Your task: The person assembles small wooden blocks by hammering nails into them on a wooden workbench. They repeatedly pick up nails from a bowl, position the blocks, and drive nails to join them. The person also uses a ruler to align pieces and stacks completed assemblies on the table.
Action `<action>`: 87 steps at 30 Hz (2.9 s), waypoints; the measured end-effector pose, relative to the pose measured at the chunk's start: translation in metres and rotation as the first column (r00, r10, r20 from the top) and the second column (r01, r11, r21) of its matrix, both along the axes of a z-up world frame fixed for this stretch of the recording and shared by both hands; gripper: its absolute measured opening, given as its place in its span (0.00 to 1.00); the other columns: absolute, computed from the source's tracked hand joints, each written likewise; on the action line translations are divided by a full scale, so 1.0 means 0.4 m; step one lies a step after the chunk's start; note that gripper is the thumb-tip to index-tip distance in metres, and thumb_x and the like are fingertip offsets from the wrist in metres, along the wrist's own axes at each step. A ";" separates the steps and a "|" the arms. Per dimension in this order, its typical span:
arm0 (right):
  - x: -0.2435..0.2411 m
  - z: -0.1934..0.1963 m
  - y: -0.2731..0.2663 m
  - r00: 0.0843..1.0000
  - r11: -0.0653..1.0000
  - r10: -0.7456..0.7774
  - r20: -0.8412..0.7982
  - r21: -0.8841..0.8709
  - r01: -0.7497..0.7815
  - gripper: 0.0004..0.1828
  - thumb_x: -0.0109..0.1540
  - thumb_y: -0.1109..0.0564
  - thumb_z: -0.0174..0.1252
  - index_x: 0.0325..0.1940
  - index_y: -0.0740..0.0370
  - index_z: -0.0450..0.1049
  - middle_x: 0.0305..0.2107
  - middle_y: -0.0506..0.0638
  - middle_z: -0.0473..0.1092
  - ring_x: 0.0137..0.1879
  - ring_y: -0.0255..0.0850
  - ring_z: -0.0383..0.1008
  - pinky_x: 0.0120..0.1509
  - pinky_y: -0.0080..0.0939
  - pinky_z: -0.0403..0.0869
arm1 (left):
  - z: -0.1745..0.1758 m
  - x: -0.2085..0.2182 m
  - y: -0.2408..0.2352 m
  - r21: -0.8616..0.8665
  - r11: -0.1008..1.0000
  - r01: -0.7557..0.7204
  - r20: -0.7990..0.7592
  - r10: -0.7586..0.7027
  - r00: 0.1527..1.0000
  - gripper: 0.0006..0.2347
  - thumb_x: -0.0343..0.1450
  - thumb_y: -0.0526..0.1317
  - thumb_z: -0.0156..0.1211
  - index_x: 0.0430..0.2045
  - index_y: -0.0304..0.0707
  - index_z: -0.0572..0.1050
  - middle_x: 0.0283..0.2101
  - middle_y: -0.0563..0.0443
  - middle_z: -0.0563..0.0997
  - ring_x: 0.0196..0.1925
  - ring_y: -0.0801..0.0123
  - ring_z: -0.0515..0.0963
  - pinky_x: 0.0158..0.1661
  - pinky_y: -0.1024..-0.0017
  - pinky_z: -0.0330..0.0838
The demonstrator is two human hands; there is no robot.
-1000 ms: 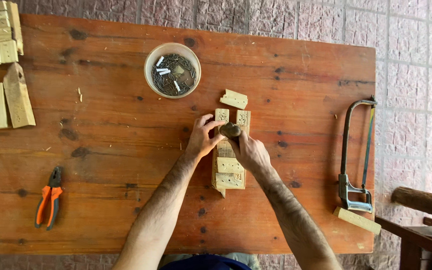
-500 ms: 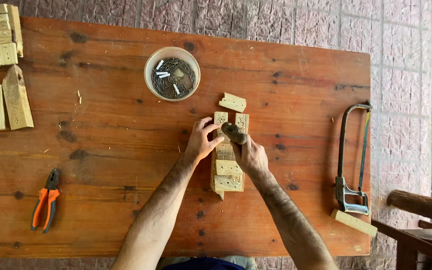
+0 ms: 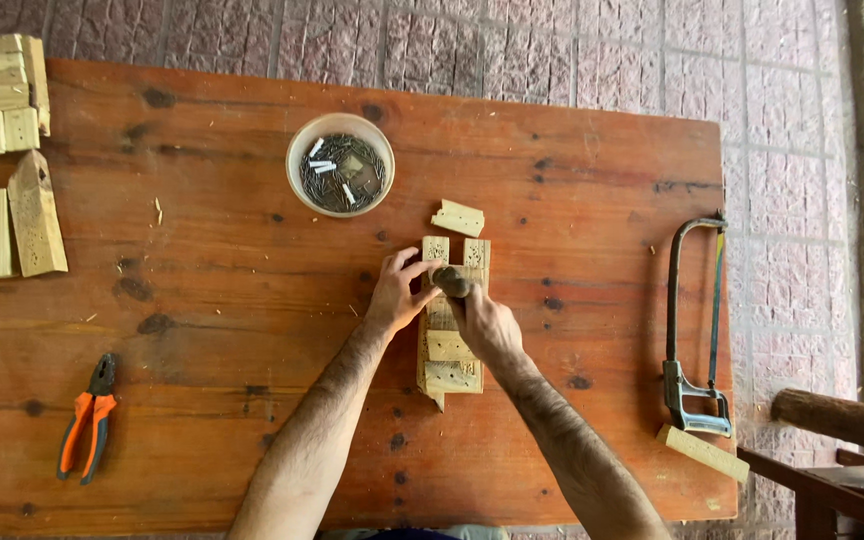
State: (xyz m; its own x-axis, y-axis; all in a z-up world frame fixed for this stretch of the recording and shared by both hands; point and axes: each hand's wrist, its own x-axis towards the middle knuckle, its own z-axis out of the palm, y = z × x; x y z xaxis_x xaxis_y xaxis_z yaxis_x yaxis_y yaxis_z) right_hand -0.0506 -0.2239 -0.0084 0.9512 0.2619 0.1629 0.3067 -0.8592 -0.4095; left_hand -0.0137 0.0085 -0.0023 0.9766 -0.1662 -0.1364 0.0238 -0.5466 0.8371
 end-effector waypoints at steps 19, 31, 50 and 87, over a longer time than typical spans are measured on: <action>-0.015 0.074 0.004 0.997 1.000 -0.006 0.078 -0.019 0.007 0.19 0.77 0.38 0.58 0.54 0.56 0.71 0.26 0.57 0.76 0.28 0.59 0.86 0.32 0.58 0.85 | -0.045 -0.001 -0.003 0.013 1.000 0.009 0.008 -0.009 1.000 0.24 0.76 0.58 0.74 0.70 0.66 0.83 0.75 0.35 0.73 0.79 0.35 0.71 0.76 0.43 0.71; 0.014 0.020 -0.023 0.999 1.000 -0.022 0.032 -0.019 0.023 0.20 0.77 0.38 0.57 0.47 0.56 0.68 0.25 0.58 0.75 0.29 0.62 0.85 0.33 0.62 0.84 | -0.037 0.005 0.006 0.001 1.000 0.012 -0.041 -0.012 0.999 0.29 0.69 0.61 0.83 0.68 0.71 0.85 0.76 0.36 0.74 0.78 0.38 0.72 0.75 0.46 0.73; 0.068 0.086 -0.013 0.950 0.992 0.064 -0.307 -0.083 -0.094 0.15 0.81 0.42 0.52 0.51 0.53 0.69 0.28 0.52 0.78 0.29 0.53 0.87 0.36 0.54 0.87 | 0.010 0.000 0.002 0.068 0.998 -0.003 -0.049 0.007 0.999 0.30 0.71 0.64 0.80 0.67 0.58 0.84 0.75 0.34 0.76 0.79 0.41 0.73 0.74 0.47 0.75; -0.069 0.157 -0.200 0.907 0.882 -0.277 -0.317 0.291 0.371 0.24 0.79 0.37 0.60 0.42 0.58 0.67 0.24 0.67 0.70 0.34 0.69 0.77 0.38 0.63 0.71 | -0.104 -0.005 -0.023 0.256 0.967 -0.012 0.282 -0.062 0.957 0.03 0.79 0.37 0.71 0.43 0.46 0.83 0.52 0.51 0.83 0.60 0.56 0.85 0.59 0.60 0.84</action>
State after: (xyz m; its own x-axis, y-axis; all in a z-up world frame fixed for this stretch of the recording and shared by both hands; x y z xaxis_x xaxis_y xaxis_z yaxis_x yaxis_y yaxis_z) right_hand -0.0781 -0.3038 0.0544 0.9924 -0.0951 -0.0786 -0.1225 -0.6860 -0.7172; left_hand -0.0158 -0.0007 -0.0438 0.9764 -0.1877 0.1066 -0.2118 -0.7377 0.6410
